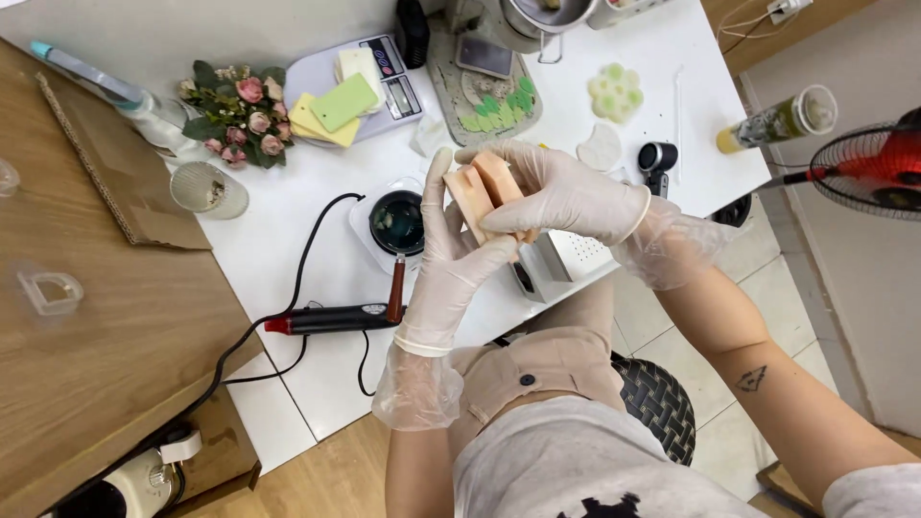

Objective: The person, wearing gloves, melts wax in a small pot on a hot plate, stirring it with a pencil-like stick. They pick up a stack of tan bars, dip them into the melted wax, and use a heat gun to keep the wax melted, repeatedly dipping and repositioning the bars in the pot.

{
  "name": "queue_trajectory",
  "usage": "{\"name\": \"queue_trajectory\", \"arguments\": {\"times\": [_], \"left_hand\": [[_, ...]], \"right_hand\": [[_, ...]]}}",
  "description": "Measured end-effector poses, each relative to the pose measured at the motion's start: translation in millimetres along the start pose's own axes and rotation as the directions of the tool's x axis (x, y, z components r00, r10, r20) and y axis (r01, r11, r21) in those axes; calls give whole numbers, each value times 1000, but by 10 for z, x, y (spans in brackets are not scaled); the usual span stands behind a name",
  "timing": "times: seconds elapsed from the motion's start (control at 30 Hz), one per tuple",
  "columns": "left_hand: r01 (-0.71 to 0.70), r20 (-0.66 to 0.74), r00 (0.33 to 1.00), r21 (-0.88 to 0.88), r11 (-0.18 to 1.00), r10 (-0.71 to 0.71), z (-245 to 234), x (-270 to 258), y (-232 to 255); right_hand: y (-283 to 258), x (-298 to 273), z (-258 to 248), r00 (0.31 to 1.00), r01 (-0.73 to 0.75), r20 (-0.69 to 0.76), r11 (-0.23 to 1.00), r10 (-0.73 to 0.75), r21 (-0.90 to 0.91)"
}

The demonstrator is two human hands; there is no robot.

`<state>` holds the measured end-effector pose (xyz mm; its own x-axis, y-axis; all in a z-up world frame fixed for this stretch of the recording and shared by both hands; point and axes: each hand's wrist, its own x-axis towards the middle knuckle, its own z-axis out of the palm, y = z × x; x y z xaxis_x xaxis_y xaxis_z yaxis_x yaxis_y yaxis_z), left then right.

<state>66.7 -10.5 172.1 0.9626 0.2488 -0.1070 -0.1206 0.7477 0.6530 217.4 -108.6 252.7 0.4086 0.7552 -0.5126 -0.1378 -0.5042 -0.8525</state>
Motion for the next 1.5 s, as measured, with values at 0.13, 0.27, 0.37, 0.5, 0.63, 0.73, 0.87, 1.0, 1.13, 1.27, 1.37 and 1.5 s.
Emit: {"name": "queue_trajectory", "arguments": {"times": [0.13, 0.27, 0.37, 0.5, 0.63, 0.73, 0.87, 1.0, 1.13, 1.27, 1.37, 1.5], "left_hand": [[-37, 18, 999, 72, 997, 35, 94, -89, -413], [-51, -11, 999, 35, 998, 51, 194, -167, -655], [-27, -18, 999, 39, 999, 28, 259, -246, -705], [-15, 10, 1000, 54, 998, 15, 329, -313, -755], [-59, -2, 998, 157, 986, 60, 387, -333, -896], [-24, -43, 999, 154, 988, 31, 449, -304, -964], [68, -176, 984, 153, 986, -40, 488, -291, -1020], [45, -161, 987, 124, 991, -25, 432, -276, -1148], [24, -110, 994, 104, 994, -12, 363, -281, -1272], [39, -92, 995, 53, 998, -34, 308, -305, -1403], [45, -88, 995, 25, 999, -43, 279, -330, -1458], [53, -79, 995, 1, 999, -53, 267, -376, -1349]], "right_hand": [[288, -226, -37, 1000, 27, -7, 999, -27, -35], [379, -464, -38, 999, -27, -30, 999, 26, -30], [435, -606, -23, 996, -71, -59, 997, 70, -28], [668, -674, -96, 996, -11, -85, 997, 4, -73], [982, -636, -162, 994, 35, -104, 998, -42, -60], [1032, -640, -149, 993, -18, -120, 1000, 15, -24], [1028, -630, -93, 984, -71, -172, 994, 56, -84], [1033, -668, -76, 971, -130, -217, 986, 104, -109], [1083, -705, -71, 968, -148, -220, 984, 123, -103], [1151, -730, -51, 957, -175, -256, 976, 138, -130], [1327, -695, -126, 958, -168, -256, 977, 130, -134], [1545, -695, -217, 973, -74, -222, 995, 58, -62]]}}
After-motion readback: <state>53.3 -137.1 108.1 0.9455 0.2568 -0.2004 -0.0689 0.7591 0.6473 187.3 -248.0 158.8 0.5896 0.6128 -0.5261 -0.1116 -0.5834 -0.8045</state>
